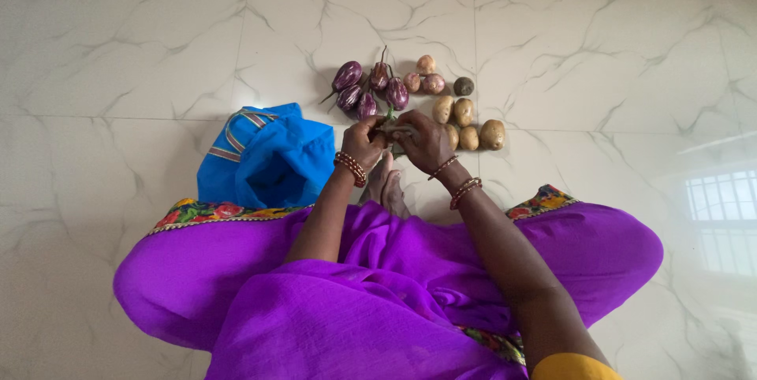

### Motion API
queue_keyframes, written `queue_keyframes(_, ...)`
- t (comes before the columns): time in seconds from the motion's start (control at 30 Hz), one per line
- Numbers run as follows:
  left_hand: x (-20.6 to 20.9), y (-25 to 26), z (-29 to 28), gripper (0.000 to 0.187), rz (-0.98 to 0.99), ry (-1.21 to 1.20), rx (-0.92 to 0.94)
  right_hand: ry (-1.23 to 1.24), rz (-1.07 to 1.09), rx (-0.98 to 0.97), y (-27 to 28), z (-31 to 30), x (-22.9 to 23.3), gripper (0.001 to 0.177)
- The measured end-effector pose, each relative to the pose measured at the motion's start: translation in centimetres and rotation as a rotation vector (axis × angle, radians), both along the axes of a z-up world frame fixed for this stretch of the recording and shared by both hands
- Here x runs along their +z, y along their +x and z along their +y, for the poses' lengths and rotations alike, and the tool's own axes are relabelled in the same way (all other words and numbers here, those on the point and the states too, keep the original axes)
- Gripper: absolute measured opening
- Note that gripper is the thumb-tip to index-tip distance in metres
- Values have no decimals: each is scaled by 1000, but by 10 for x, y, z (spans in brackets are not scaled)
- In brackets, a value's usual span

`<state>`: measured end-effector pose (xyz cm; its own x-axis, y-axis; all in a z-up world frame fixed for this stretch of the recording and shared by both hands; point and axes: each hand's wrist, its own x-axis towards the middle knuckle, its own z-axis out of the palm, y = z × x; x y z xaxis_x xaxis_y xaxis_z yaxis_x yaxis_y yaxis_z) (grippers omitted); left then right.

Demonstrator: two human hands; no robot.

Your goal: The person sits on the floor and sorts vegetables from a blue bag onto the tiled floor. They handle green chilies, purple eggplants, and potatoes, placing them into separate piles.

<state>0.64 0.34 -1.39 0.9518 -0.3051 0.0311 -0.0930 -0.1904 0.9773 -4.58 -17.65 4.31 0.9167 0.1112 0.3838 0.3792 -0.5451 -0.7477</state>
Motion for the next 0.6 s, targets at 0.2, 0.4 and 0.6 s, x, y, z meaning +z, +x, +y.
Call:
queue_keyframes(0.2, -5, 3, 2, 22, -46, 61, 69, -78, 77, -29, -2, -1, 7, 23)
queue_keyframes(0.4, 17, -9, -4, 16, -60, 120, 31, -15, 35, -144, -1, -6, 12, 24)
queue_keyframes(0.6, 21, -9, -3, 14, -199, 267, 20, 24, 24, -138, 0, -9, 7, 25)
